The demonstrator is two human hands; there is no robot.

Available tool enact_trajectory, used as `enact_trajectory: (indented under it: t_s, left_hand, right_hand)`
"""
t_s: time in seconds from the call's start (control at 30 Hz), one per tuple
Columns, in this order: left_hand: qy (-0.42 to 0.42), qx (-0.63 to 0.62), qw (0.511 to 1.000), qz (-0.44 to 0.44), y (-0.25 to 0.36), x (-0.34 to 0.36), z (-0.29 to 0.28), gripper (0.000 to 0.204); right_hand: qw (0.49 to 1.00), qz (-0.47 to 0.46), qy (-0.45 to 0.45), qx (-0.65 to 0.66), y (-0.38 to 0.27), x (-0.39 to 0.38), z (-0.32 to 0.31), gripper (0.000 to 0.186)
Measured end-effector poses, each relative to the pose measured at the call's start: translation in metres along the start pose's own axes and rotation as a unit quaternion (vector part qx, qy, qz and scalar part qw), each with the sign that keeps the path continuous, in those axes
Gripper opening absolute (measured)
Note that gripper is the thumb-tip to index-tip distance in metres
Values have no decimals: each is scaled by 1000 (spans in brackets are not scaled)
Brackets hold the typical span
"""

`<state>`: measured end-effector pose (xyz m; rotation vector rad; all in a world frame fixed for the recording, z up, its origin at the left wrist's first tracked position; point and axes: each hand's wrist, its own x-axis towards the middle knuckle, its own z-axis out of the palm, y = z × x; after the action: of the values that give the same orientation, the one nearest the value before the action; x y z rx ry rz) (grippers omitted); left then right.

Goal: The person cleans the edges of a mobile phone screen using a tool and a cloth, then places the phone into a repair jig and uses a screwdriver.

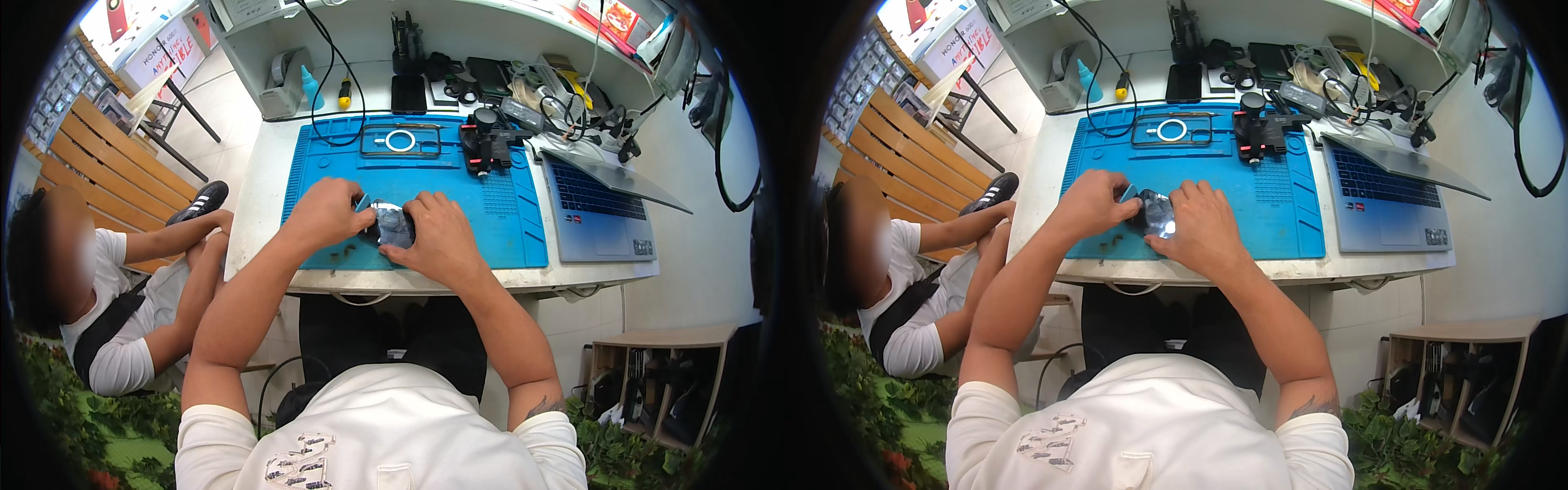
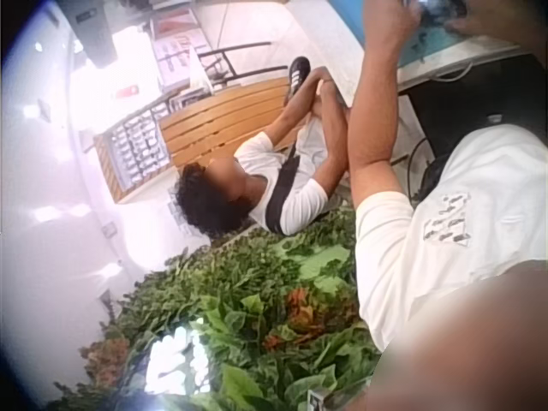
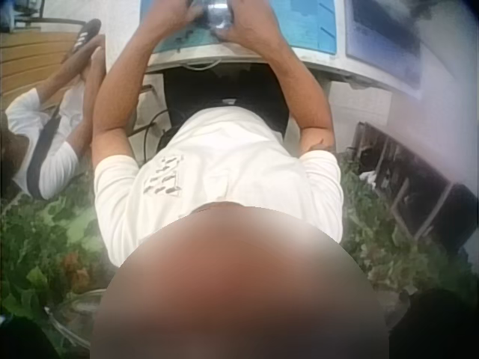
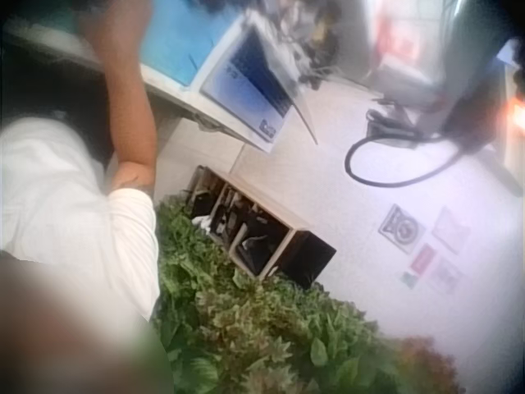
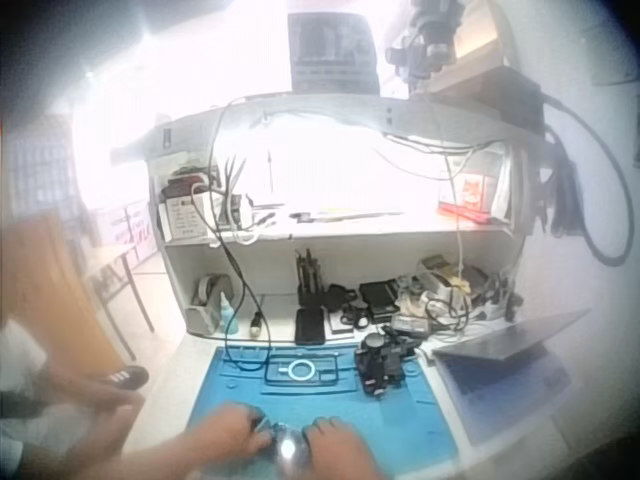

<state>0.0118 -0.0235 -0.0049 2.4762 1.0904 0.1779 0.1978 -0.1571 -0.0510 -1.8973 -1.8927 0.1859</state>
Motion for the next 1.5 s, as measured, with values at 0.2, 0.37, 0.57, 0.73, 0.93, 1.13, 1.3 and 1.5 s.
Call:
enact_trajectory:
  t_s: [0.2,0.37,0.57,0.73,0.93,1.13,1.3,1.5]
  left_hand:
    - [12,-4,1000,-18,-11,-1,17,31]
    - [62,11,998,-10,-9,-5,25,29]
    - [97,4,995,35,-15,-6,32,26]
    - [114,18,992,52,-18,-5,35,27]
    - [50,-43,998,-16,-9,1,18,34]
    - [21,-67,997,-39,-10,6,10,38]
    - [-3,-86,994,-63,-20,8,13,38]
    - [15,-112,992,-48,-26,9,19,37]
  right_hand:
    - [1000,-2,3,21,-2,1,1,61]
    - [999,-9,12,33,3,2,4,60]
    - [999,-11,13,29,3,3,3,60]
    - [1000,-5,3,31,2,4,2,61]
    - [999,7,3,32,3,2,2,61]
    - [999,11,-3,32,3,2,3,62]
    - [1000,12,-3,27,1,2,1,63]
    - [999,13,-4,30,1,2,1,63]
